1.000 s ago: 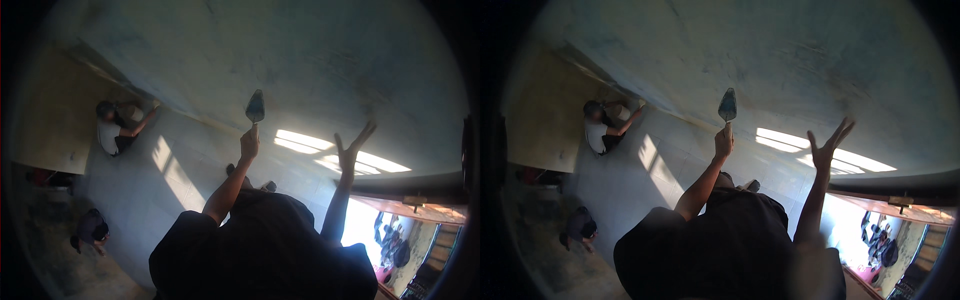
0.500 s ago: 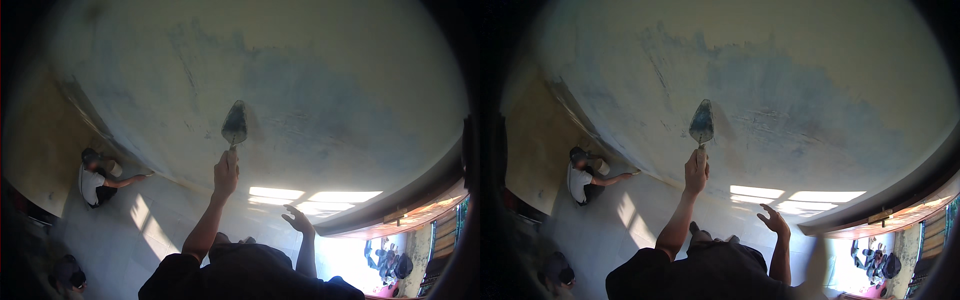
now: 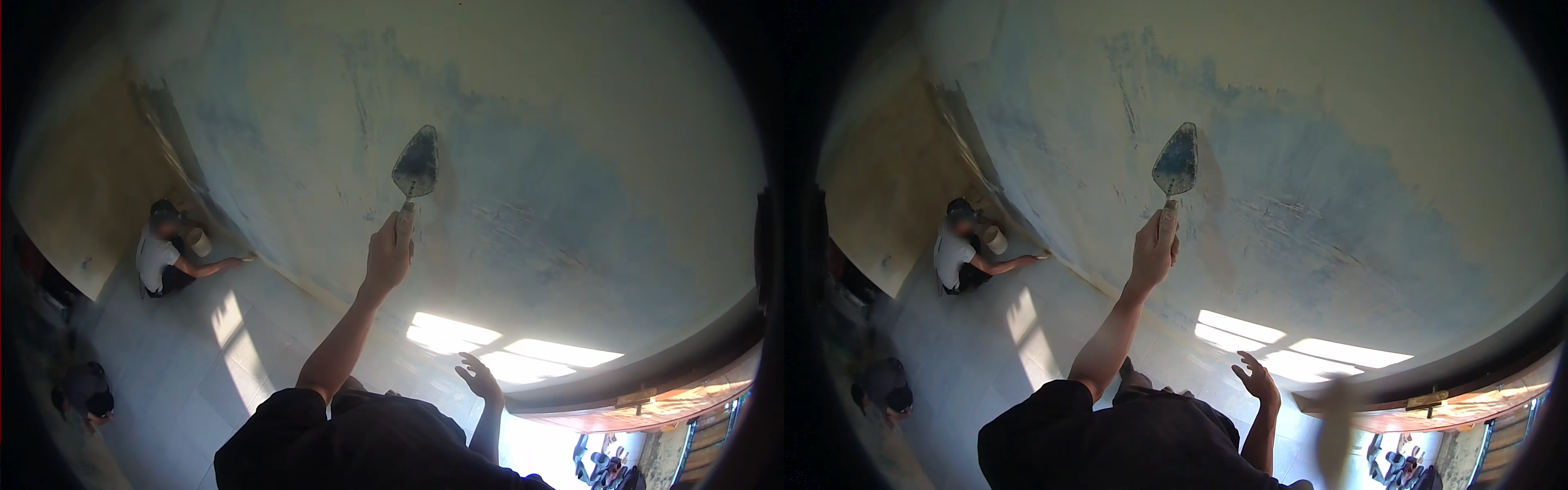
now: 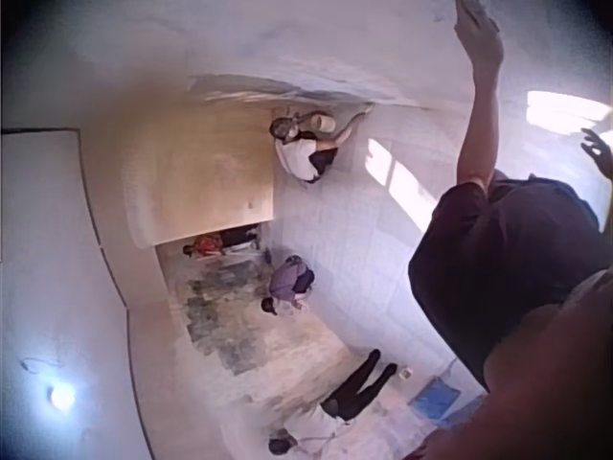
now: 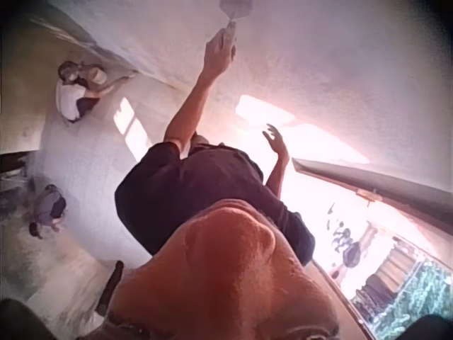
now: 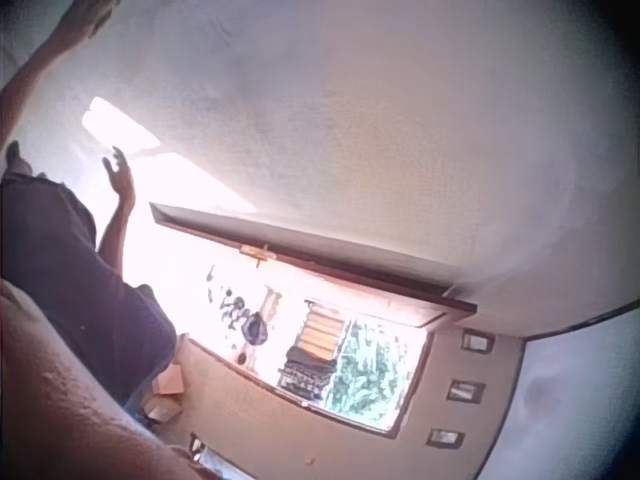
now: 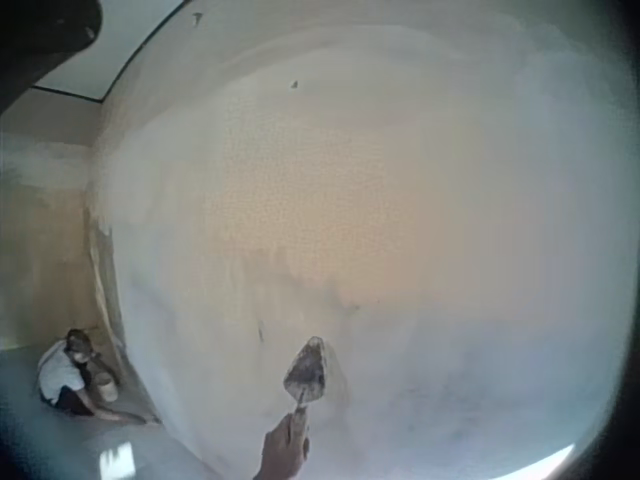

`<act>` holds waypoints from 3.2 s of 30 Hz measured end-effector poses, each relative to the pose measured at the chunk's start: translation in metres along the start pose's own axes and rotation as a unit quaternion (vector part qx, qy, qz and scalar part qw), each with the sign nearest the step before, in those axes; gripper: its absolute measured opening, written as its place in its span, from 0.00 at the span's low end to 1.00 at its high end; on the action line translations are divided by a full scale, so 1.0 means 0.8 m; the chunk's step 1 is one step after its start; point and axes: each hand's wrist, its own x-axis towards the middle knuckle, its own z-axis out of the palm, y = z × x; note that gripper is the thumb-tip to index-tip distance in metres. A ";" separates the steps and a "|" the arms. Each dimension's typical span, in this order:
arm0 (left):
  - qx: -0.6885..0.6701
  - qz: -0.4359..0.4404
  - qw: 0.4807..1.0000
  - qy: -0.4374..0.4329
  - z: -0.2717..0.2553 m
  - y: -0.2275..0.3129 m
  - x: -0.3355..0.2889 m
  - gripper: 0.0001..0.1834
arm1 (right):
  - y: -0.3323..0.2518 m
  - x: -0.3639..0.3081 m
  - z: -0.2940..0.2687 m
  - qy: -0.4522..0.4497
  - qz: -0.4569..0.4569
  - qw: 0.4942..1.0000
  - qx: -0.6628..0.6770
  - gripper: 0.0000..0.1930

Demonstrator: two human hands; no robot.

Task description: Applying plaster or putty to an interior wall using a hand trowel.

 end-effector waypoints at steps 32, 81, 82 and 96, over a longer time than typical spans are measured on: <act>0.092 -0.029 0.995 -0.010 0.025 -0.004 0.030 0.27 | 0.036 0.051 0.009 -0.014 0.005 1.000 0.014 0.25; 0.158 -0.037 0.987 0.013 0.056 -0.008 0.007 0.25 | 0.056 0.080 0.003 -0.081 -0.023 0.996 0.000 0.23; 0.159 -0.036 0.987 0.007 0.052 -0.005 0.005 0.24 | 0.054 0.077 0.006 -0.082 -0.026 0.996 0.004 0.23; 0.172 -0.010 0.985 0.023 0.039 -0.043 -0.006 0.26 | 0.062 0.079 0.028 -0.072 -0.010 0.996 0.042 0.22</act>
